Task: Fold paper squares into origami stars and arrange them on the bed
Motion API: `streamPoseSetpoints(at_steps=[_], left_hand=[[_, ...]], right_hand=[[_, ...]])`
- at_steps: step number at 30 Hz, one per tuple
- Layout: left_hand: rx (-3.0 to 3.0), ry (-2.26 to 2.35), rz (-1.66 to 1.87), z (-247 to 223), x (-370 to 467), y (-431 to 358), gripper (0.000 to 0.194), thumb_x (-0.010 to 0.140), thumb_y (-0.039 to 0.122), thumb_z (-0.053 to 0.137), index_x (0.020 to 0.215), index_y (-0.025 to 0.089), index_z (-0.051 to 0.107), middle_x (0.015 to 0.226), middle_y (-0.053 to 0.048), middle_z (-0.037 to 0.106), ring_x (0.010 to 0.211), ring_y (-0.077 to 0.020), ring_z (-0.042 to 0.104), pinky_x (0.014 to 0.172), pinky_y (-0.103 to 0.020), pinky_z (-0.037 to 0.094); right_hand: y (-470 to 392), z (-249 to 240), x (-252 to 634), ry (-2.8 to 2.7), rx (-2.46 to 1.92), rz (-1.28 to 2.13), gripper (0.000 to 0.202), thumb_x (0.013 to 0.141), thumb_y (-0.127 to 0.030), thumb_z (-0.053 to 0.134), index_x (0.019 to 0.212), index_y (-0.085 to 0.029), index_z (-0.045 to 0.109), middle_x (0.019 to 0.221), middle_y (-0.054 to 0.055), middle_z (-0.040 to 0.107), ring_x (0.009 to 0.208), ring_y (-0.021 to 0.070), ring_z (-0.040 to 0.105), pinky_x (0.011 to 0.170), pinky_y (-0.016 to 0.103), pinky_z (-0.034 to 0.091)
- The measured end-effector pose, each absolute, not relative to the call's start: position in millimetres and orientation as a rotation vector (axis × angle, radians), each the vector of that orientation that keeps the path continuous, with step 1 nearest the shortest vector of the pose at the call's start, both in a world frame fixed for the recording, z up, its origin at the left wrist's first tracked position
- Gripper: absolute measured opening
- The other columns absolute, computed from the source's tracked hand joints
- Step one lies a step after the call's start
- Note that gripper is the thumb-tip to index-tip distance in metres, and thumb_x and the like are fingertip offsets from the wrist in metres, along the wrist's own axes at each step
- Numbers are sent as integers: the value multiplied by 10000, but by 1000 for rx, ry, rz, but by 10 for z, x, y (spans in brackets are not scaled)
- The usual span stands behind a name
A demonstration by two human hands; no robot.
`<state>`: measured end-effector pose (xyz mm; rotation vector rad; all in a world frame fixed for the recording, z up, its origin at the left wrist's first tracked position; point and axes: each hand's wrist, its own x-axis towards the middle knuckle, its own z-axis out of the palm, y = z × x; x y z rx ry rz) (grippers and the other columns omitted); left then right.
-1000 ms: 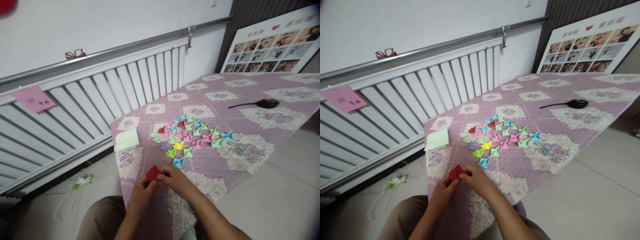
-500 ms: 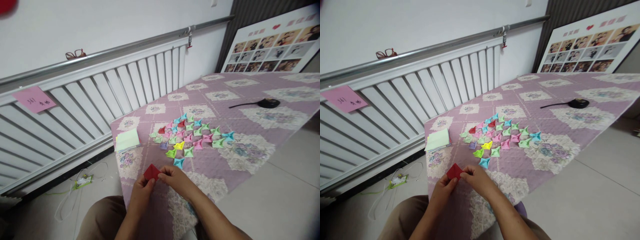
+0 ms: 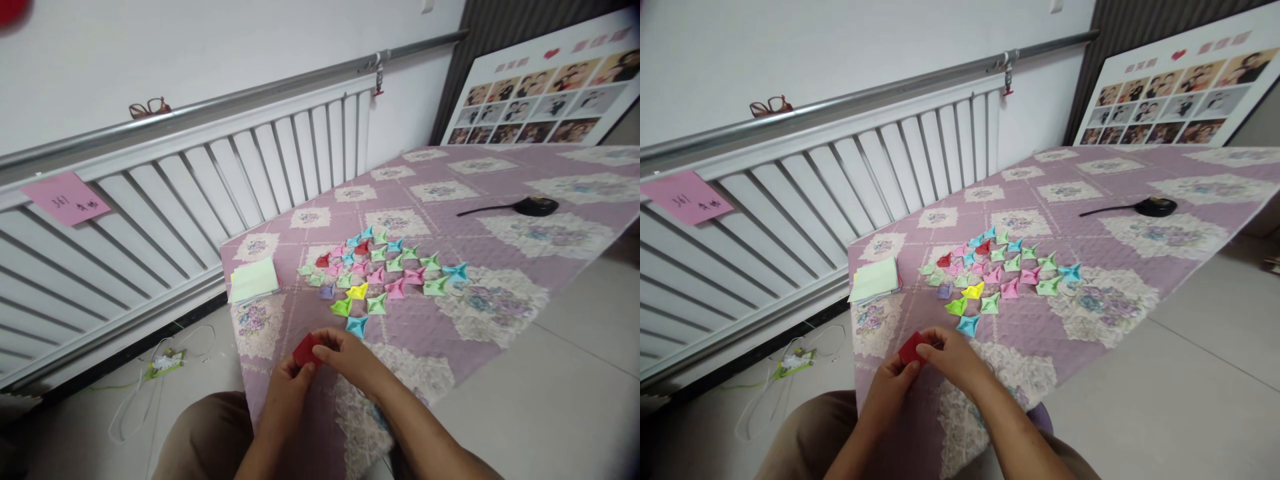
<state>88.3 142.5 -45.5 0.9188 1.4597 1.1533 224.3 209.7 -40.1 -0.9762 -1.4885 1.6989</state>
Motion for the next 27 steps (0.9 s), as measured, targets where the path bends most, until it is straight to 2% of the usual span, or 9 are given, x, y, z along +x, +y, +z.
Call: streamPoseSetpoints(at_steps=[2, 9, 16, 21, 27], left_hand=[[994, 1505, 1103, -417, 892, 1414, 295, 730, 342, 639, 955, 159, 692, 801, -17, 687, 782, -188, 594, 722, -269, 434], [1139, 1548, 1029, -400, 921, 1386, 265, 763, 267, 554, 963, 140, 673, 895, -40, 696, 846, -207, 589, 765, -290, 436], [1183, 1515, 984, -425, 903, 1394, 292, 728, 187, 540, 999, 157, 645, 891, -30, 682, 862, -198, 592, 780, -281, 442], [1186, 1497, 971, -388, 884, 1402, 270, 719, 208, 547, 965, 161, 649, 873, -24, 679, 824, -188, 585, 745, -276, 436], [1150, 1525, 984, -424, 736, 1410, 291, 749, 333, 564, 972, 159, 632, 860, -27, 671, 748, -170, 580, 680, -267, 432]], right_hand=[[2095, -404, 2232, -1429, -934, 1751, 254, 710, -340, 655, 899, -171, 646, 859, 26, 678, 775, 161, 590, 728, 293, 443], [2079, -372, 2223, -1368, -1042, 1717, 180, 706, -348, 624, 706, -169, 611, 649, -29, 577, 614, 110, 488, 586, 238, 373], [2088, -446, 2168, -1416, -1095, 1598, 176, 724, -346, 574, 680, -176, 563, 631, -40, 531, 602, 108, 455, 580, 242, 356], [2095, -450, 2156, -1440, -1112, 1571, 190, 742, -364, 553, 684, -182, 552, 627, -44, 523, 591, 108, 456, 568, 239, 356], [2110, -466, 2193, -1685, -1167, 1520, 177, 763, -332, 528, 695, -174, 571, 639, -32, 558, 595, 111, 486, 558, 232, 362]])
